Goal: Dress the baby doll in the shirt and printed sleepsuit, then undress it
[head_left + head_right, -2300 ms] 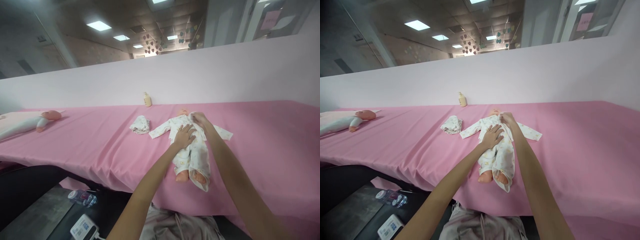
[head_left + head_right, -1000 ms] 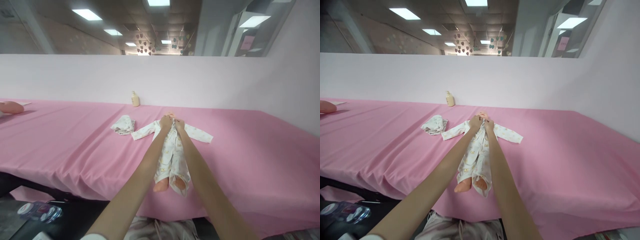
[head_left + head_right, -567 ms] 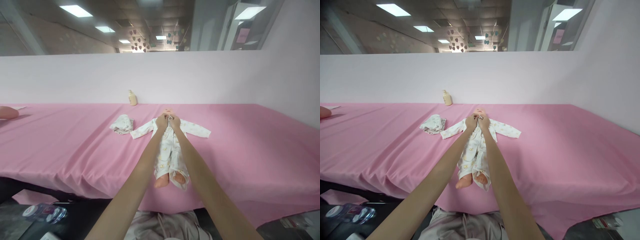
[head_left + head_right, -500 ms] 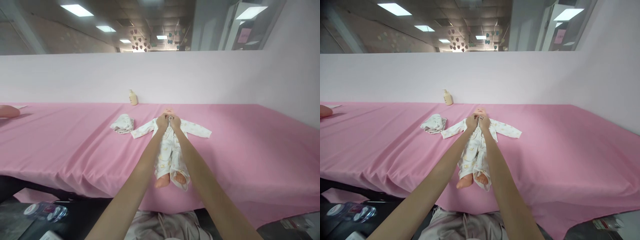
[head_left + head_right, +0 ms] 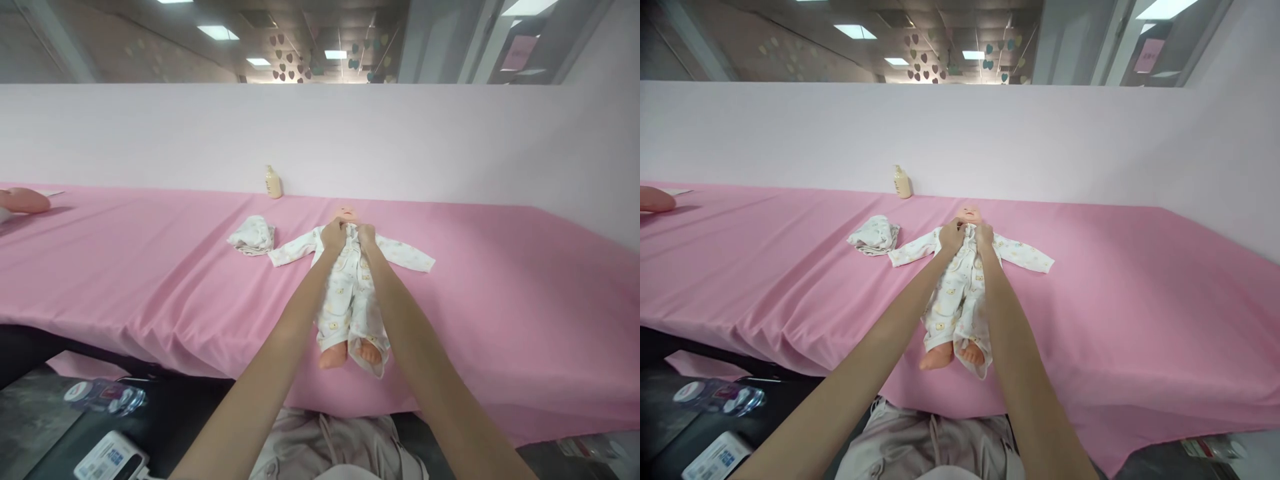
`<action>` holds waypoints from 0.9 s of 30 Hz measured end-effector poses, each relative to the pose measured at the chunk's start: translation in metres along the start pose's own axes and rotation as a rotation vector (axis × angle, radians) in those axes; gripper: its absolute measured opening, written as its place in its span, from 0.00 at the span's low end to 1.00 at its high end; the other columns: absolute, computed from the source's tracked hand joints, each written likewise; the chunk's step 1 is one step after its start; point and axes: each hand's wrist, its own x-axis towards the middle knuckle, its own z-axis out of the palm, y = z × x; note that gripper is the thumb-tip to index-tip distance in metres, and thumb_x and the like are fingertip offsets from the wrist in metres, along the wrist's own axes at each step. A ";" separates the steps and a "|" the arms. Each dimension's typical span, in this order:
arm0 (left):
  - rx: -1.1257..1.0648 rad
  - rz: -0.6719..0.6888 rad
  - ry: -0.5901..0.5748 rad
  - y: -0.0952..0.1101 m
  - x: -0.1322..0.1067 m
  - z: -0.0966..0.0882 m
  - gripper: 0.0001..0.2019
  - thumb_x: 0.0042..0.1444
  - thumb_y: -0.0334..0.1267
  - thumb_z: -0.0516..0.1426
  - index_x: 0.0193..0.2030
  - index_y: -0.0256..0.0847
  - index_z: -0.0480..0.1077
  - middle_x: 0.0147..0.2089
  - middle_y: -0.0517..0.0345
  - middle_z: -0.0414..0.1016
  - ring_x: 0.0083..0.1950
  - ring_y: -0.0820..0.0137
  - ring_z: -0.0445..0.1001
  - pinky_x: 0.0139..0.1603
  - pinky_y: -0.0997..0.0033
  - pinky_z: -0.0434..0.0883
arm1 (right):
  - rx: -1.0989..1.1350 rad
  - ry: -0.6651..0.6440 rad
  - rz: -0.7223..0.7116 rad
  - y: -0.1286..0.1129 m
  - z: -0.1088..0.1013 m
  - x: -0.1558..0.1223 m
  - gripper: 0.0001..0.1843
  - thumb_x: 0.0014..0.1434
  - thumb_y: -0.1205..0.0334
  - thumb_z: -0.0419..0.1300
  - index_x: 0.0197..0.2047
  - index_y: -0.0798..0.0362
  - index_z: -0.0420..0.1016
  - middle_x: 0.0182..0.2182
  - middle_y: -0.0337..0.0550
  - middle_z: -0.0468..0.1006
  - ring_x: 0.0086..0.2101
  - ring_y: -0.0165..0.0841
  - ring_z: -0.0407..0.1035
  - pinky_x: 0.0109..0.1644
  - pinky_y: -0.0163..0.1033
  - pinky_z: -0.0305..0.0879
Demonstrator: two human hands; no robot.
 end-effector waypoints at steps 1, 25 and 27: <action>0.003 0.003 -0.006 0.000 0.000 0.000 0.10 0.60 0.40 0.48 0.44 0.50 0.69 0.43 0.62 0.77 0.45 0.67 0.74 0.41 0.71 0.65 | 0.018 0.005 0.007 0.001 0.001 -0.001 0.12 0.49 0.65 0.49 0.30 0.55 0.74 0.20 0.39 0.70 0.24 0.32 0.64 0.28 0.35 0.61; -0.045 -0.044 0.026 -0.007 0.003 0.000 0.11 0.56 0.35 0.50 0.45 0.48 0.68 0.43 0.60 0.77 0.45 0.67 0.74 0.43 0.71 0.65 | -0.095 -0.061 0.033 -0.016 0.003 -0.004 0.08 0.49 0.68 0.54 0.32 0.53 0.73 0.37 0.43 0.77 0.41 0.35 0.69 0.48 0.37 0.61; -0.049 -0.049 0.043 -0.007 0.002 0.000 0.12 0.56 0.35 0.50 0.46 0.49 0.67 0.42 0.60 0.77 0.44 0.66 0.74 0.42 0.71 0.65 | -0.099 -0.067 0.044 -0.015 0.004 -0.002 0.08 0.50 0.69 0.53 0.32 0.53 0.73 0.38 0.43 0.77 0.42 0.35 0.69 0.49 0.37 0.61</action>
